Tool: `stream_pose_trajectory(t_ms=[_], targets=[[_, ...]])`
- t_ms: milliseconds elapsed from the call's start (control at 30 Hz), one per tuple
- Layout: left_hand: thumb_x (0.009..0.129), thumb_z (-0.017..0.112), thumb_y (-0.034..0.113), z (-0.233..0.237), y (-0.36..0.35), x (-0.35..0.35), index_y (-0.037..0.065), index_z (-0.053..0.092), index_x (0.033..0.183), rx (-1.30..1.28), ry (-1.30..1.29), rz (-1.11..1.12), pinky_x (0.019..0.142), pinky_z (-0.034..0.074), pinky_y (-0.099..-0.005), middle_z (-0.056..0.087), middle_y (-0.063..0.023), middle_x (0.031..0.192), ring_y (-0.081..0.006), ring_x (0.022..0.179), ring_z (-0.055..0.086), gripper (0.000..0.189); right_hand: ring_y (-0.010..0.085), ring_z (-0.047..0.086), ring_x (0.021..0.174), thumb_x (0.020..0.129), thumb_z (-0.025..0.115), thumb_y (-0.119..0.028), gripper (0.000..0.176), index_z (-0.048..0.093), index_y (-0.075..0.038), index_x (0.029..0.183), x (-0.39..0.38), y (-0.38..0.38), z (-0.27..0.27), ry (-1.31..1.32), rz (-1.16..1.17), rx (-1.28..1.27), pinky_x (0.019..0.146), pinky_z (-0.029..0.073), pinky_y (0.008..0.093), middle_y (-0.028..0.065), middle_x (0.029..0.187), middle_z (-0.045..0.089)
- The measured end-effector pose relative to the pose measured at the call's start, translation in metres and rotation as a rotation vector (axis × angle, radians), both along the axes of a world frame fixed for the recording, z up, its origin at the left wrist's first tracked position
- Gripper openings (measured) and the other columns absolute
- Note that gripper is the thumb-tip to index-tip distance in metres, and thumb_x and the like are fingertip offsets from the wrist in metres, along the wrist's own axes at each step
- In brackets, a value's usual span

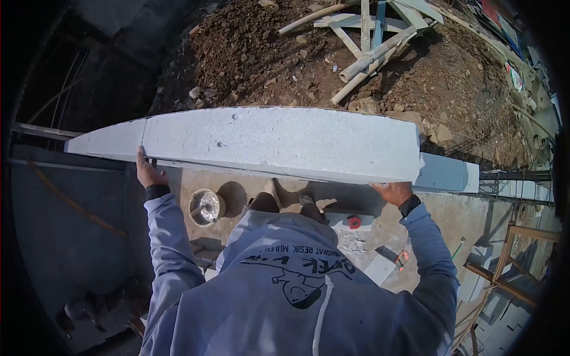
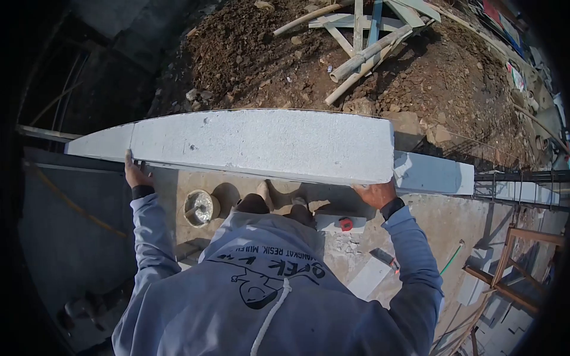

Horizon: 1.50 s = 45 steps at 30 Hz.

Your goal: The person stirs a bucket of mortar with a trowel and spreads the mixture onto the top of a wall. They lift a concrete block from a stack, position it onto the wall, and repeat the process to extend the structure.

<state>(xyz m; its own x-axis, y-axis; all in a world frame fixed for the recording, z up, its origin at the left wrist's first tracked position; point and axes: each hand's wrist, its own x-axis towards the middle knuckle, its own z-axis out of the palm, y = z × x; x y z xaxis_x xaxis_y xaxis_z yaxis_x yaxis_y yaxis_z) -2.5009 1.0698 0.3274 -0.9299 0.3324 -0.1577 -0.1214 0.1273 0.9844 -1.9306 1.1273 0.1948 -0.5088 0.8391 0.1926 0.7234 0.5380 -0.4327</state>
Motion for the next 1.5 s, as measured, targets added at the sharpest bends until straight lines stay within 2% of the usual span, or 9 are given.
stream_pose_trajectory(t_ms=[33, 133, 200, 233, 367, 800, 1100, 1400, 1500], targets=[[0.085, 0.050, 0.045, -0.016, 0.002, -0.021, 0.011, 0.041, 0.132, 0.033, 0.015, -0.026, 0.094, 0.029, -0.0458, 0.044, -0.0075, 0.132, -0.0224, 0.119, 0.042, 0.059, 0.0355, 0.051, 0.102, 0.068, 0.072, -0.032, 0.047, 0.060, -0.009, 0.108, 0.002, 0.000, 0.000, -0.011, -0.014, 0.020, 0.087, 0.041, 0.0421, 0.0160, 0.110, 0.057], [0.087, 0.051, 0.041, -0.052, -0.016, -0.086, 0.005, 0.039, 0.133, -0.254, 0.646, -0.081, 0.103, 0.028, -0.0383, 0.042, -0.0155, 0.134, -0.0284, 0.124, 0.038, 0.059, 0.0362, 0.051, 0.103, 0.066, 0.073, -0.031, 0.052, 0.059, -0.007, 0.110, -0.001, 0.000, -0.002, -0.018, -0.038, 0.012, 0.089, 0.040, 0.0424, 0.0177, 0.112, 0.056], [0.089, 0.048, 0.041, -0.048, -0.001, -0.062, 0.005, 0.038, 0.133, -0.365, 1.020, 0.271, 0.104, 0.025, -0.0428, 0.040, -0.0183, 0.135, -0.0300, 0.128, 0.033, 0.058, 0.0367, 0.050, 0.104, 0.065, 0.074, -0.029, 0.054, 0.058, -0.006, 0.111, -0.001, -0.001, -0.002, -0.020, -0.066, -0.091, 0.089, 0.040, 0.0426, 0.0185, 0.112, 0.055], [0.091, 0.043, 0.043, -0.023, -0.002, -0.029, 0.010, 0.042, 0.132, -0.488, 1.015, 0.250, 0.105, 0.018, -0.0528, 0.038, -0.0160, 0.138, -0.0307, 0.131, 0.029, 0.053, 0.0368, 0.050, 0.104, 0.065, 0.074, -0.029, 0.054, 0.058, -0.006, 0.111, -0.001, -0.001, -0.002, -0.020, -0.068, -0.081, 0.089, 0.040, 0.0426, 0.0185, 0.112, 0.055], [0.093, 0.035, 0.048, -0.011, -0.006, -0.023, 0.017, 0.048, 0.129, -0.574, 1.110, -0.273, 0.103, 0.009, -0.0618, 0.041, -0.0042, 0.138, -0.0268, 0.132, 0.028, 0.049, 0.0372, 0.051, 0.104, 0.066, 0.074, -0.029, 0.052, 0.059, -0.006, 0.109, 0.001, 0.000, -0.003, -0.046, -0.066, -0.052, 0.089, 0.040, 0.0424, 0.0183, 0.112, 0.056], [0.096, 0.017, 0.041, -0.014, -0.012, -0.017, 0.018, 0.043, 0.133, -0.701, 1.333, -0.245, 0.106, -0.003, -0.0560, 0.041, 0.0006, 0.138, -0.0182, 0.133, 0.029, 0.051, 0.0340, 0.057, 0.095, 0.071, 0.071, -0.034, 0.044, 0.062, -0.008, 0.106, -0.002, -0.002, -0.001, -0.092, -0.026, 0.035, 0.084, 0.044, 0.0410, 0.0138, 0.105, 0.062], [0.096, 0.019, 0.035, -0.016, -0.012, -0.015, 0.016, 0.047, 0.129, -0.638, 1.391, -0.216, 0.106, -0.004, -0.0541, 0.046, -0.0016, 0.134, -0.0179, 0.131, 0.032, 0.048, 0.0371, 0.054, 0.103, 0.073, 0.070, -0.037, 0.053, 0.057, -0.001, 0.111, 0.005, -0.003, -0.012, -0.192, -0.115, -0.210, 0.089, 0.042, 0.0411, 0.0203, 0.111, 0.058], [0.096, 0.018, 0.037, -0.009, -0.015, -0.014, 0.015, 0.046, 0.130, -0.680, 1.401, -0.258, 0.106, -0.004, -0.0542, 0.045, -0.0034, 0.134, -0.0192, 0.131, 0.032, 0.049, 0.0383, 0.050, 0.106, 0.073, 0.070, -0.036, 0.055, 0.055, 0.000, 0.112, 0.015, -0.005, -0.026, -0.133, -0.108, -0.159, 0.094, 0.037, 0.0434, 0.0212, 0.114, 0.056], [0.096, 0.018, 0.037, -0.007, -0.016, -0.014, 0.015, 0.046, 0.129, -0.680, 1.407, -0.268, 0.106, -0.004, -0.0543, 0.046, -0.0038, 0.133, -0.0194, 0.130, 0.033, 0.049, 0.0361, 0.050, 0.107, 0.074, 0.069, -0.035, 0.054, 0.055, -0.003, 0.115, 0.028, -0.006, -0.037, -0.280, -0.109, -0.181, 0.095, 0.035, 0.0436, 0.0186, 0.116, 0.055]])
